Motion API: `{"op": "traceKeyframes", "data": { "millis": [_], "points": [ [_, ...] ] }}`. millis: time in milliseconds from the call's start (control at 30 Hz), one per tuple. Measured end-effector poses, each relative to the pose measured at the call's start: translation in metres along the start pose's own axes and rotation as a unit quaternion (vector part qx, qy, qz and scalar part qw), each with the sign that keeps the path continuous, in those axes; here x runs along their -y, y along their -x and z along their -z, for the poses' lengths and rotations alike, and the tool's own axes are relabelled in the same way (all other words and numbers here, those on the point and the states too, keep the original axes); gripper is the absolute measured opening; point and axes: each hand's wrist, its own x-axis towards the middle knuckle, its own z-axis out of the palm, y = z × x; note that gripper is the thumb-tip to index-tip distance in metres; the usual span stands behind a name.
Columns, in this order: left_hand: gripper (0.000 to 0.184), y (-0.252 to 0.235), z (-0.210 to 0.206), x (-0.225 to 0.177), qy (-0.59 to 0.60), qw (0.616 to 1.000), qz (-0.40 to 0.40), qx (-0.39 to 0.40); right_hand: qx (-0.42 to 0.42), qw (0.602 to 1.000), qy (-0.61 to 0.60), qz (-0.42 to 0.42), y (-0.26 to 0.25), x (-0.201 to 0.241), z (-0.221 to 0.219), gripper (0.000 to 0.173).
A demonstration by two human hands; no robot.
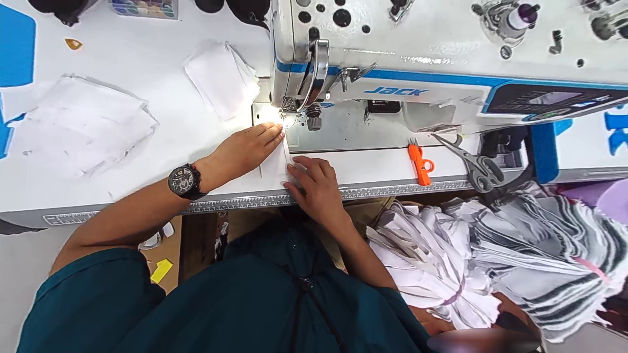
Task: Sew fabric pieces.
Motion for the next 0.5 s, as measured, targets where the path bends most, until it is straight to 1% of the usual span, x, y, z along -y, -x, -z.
{"op": "traceKeyframes", "data": {
  "millis": [67, 167, 333, 500],
  "points": [
    [0.039, -0.001, -0.001, 0.005, 0.016, 1.0, 0.007, -0.005, 0.014, 0.999, 0.023, 0.023, 0.0, 0.002, -0.002, 0.04],
    [0.04, -0.001, -0.001, 0.012, 0.045, 0.999, 0.017, -0.001, 0.029, 0.998, 0.037, 0.033, -0.003, 0.003, -0.003, 0.045],
    [0.038, -0.002, -0.002, 0.02, 0.064, 0.998, 0.016, -0.015, 0.039, 0.998, 0.039, 0.034, -0.008, 0.004, -0.004, 0.046],
    [0.039, -0.003, -0.002, 0.021, 0.059, 0.998, 0.019, -0.01, 0.043, 0.998, 0.047, 0.03, -0.011, 0.003, -0.006, 0.047]
  ]
}}
